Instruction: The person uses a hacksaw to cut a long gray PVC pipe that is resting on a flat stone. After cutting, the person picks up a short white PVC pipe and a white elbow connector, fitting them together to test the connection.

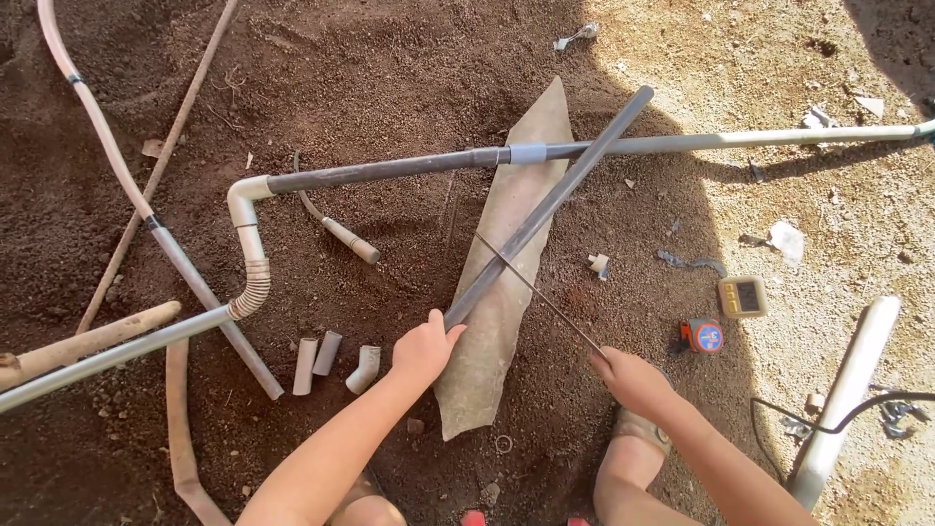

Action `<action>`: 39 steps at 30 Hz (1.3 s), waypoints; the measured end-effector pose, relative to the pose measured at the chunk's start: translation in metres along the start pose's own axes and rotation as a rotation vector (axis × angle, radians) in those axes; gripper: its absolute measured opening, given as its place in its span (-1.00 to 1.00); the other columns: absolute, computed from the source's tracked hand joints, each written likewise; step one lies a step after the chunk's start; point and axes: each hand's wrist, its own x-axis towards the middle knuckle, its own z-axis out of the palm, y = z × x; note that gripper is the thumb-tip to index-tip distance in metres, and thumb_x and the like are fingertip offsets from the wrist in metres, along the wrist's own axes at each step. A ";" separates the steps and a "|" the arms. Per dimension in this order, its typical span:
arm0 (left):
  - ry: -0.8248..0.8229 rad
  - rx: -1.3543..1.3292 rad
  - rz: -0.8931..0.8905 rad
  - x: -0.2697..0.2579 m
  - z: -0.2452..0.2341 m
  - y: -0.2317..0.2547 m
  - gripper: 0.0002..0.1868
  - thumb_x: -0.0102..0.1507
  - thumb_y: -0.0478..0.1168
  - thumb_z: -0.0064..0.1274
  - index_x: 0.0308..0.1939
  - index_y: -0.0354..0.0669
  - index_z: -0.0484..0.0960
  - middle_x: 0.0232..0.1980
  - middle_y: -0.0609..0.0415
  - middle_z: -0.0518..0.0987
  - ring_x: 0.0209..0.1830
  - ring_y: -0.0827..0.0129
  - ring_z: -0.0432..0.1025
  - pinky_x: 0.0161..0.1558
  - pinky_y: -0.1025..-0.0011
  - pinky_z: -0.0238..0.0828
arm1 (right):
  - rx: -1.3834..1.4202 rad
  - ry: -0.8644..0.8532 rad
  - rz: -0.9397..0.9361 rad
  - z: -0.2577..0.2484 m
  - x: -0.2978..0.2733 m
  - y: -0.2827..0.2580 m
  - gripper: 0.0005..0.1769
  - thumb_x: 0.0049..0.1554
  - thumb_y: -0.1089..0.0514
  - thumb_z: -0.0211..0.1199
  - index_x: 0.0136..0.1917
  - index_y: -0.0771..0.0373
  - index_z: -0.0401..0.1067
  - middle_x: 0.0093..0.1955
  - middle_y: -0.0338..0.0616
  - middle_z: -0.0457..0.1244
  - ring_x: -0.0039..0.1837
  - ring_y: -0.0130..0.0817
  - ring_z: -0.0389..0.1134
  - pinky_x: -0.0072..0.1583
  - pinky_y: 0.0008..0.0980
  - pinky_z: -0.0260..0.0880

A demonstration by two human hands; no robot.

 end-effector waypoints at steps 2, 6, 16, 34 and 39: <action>-0.010 0.012 -0.002 -0.003 -0.004 0.001 -0.43 0.50 0.33 -0.28 0.02 -0.13 0.41 -0.28 -0.10 0.68 -0.26 0.08 0.71 -0.27 0.12 0.69 | -0.008 0.002 -0.020 -0.004 0.009 -0.012 -0.51 0.40 -0.11 -0.06 0.04 0.32 0.50 -0.08 0.38 0.45 0.06 0.42 0.49 0.07 0.24 0.47; 0.026 0.044 0.035 -0.002 0.000 -0.003 -0.44 0.50 0.32 -0.29 -0.01 -0.11 0.40 -0.32 -0.07 0.66 -0.27 0.07 0.71 -0.28 0.15 0.69 | -0.070 0.006 -0.061 0.000 0.062 -0.035 -0.56 0.42 -0.06 -0.09 0.03 0.24 0.49 -0.18 0.16 0.47 -0.12 0.09 0.55 -0.04 -0.05 0.53; 0.021 0.021 0.103 -0.013 -0.011 0.009 -0.50 0.51 0.24 -0.21 -0.11 -0.12 0.43 -0.45 -0.05 0.60 -0.43 0.14 0.66 -0.39 0.24 0.64 | -0.029 -0.008 -0.096 0.014 0.056 -0.027 -0.55 0.45 -0.03 -0.10 0.14 0.30 0.51 -0.19 0.20 0.48 -0.22 0.09 0.54 -0.19 -0.08 0.50; 0.129 0.001 0.067 0.007 -0.002 -0.007 -0.37 0.49 0.37 -0.27 -0.10 -0.16 0.43 -0.35 -0.21 0.68 -0.33 0.01 0.70 -0.31 0.19 0.69 | -0.110 0.021 -0.192 -0.019 0.077 -0.060 -0.53 0.43 -0.03 -0.11 0.10 0.38 0.47 -0.21 0.39 0.40 -0.10 0.41 0.49 -0.06 0.25 0.48; 0.029 -0.164 0.024 0.009 0.001 -0.006 -0.37 0.50 0.38 -0.28 -0.12 -0.13 0.43 -0.35 -0.19 0.67 -0.37 0.06 0.69 -0.42 0.25 0.63 | -0.106 0.061 -0.180 -0.006 0.079 -0.050 -0.54 0.43 -0.03 -0.10 0.11 0.34 0.48 -0.22 0.33 0.41 -0.09 0.33 0.53 -0.04 0.16 0.53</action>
